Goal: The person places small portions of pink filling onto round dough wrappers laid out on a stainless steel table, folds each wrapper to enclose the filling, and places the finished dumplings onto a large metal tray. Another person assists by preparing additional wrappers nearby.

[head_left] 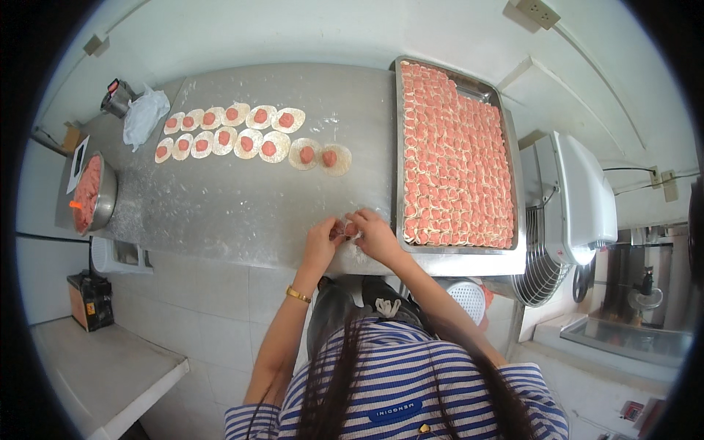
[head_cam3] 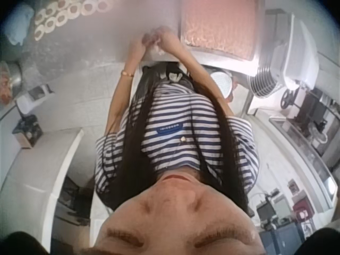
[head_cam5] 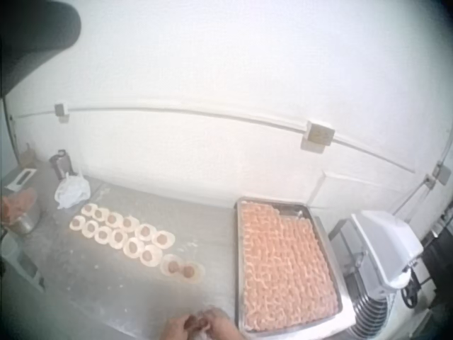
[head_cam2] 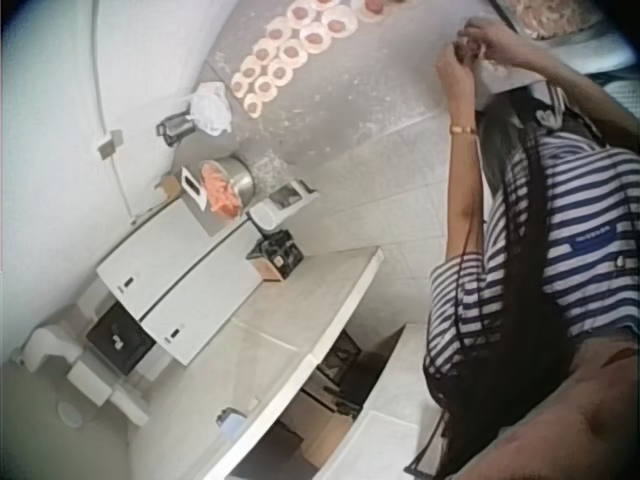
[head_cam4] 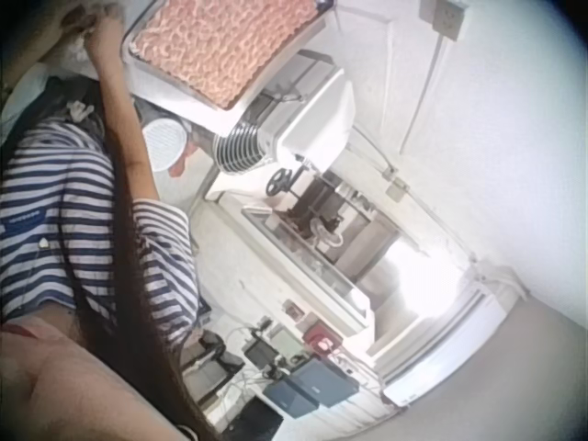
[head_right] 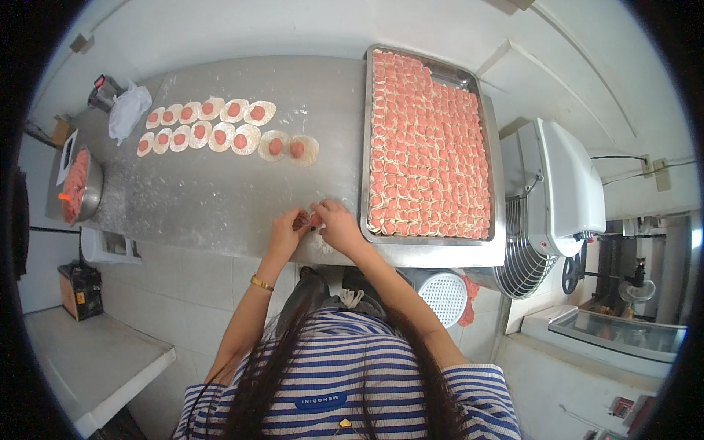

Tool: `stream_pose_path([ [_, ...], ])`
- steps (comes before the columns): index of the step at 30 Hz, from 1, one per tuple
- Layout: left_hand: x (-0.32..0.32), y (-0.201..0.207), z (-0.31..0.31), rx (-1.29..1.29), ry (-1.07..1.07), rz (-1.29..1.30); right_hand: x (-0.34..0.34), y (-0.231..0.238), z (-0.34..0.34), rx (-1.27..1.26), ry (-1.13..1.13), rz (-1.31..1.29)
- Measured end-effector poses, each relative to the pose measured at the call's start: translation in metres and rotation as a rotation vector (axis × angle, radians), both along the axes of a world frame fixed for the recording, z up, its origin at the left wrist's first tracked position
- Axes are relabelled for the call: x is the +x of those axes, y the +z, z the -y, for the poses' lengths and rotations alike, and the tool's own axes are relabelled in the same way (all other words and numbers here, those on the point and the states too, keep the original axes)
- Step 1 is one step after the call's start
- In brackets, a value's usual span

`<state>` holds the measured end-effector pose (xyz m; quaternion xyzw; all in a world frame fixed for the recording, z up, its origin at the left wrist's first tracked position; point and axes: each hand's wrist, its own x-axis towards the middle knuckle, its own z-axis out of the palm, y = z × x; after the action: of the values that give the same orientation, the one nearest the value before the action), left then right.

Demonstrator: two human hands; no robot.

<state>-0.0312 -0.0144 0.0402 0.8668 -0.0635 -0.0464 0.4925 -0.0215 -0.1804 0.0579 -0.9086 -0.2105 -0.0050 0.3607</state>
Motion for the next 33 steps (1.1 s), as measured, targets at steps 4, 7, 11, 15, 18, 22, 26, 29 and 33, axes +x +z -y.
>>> stream_pose_path([
  [4, -0.003, -0.002, 0.000, -0.070, 0.025, -0.081, 0.000, -0.024, -0.005, -0.009, 0.002, -0.025],
  [7, -0.003, -0.024, -0.010, -0.146, 0.100, -0.097, 0.012, -0.014, 0.009, 0.107, -0.022, -0.129],
  [11, -0.005, -0.012, -0.012, 0.000, 0.257, 0.084, 0.059, 0.018, 0.059, 0.338, -0.154, -0.236],
  [15, -0.011, -0.025, -0.014, 0.273, 0.253, 0.243, 0.154, 0.047, 0.148, 0.402, -0.394, -0.041],
  [18, -0.008, -0.023, -0.003, 0.298, 0.216, 0.255, 0.229, 0.067, 0.235, 0.450, -0.623, 0.045],
  [22, -0.009, -0.020, 0.000, 0.443, 0.244, 0.242, 0.321, 0.047, 0.318, 0.265, -0.747, 0.169],
  [26, -0.011, -0.020, 0.000, 0.539, 0.261, 0.248, 0.393, 0.005, 0.344, 0.082, -0.833, 0.176],
  [29, -0.011, -0.018, 0.002, 0.534, 0.275, 0.152, 0.419, -0.010, 0.338, 0.012, -0.860, 0.217],
  [33, -0.008, -0.015, 0.008, 0.556, 0.293, 0.126, 0.440, -0.030, 0.334, -0.036, -0.803, 0.257],
])
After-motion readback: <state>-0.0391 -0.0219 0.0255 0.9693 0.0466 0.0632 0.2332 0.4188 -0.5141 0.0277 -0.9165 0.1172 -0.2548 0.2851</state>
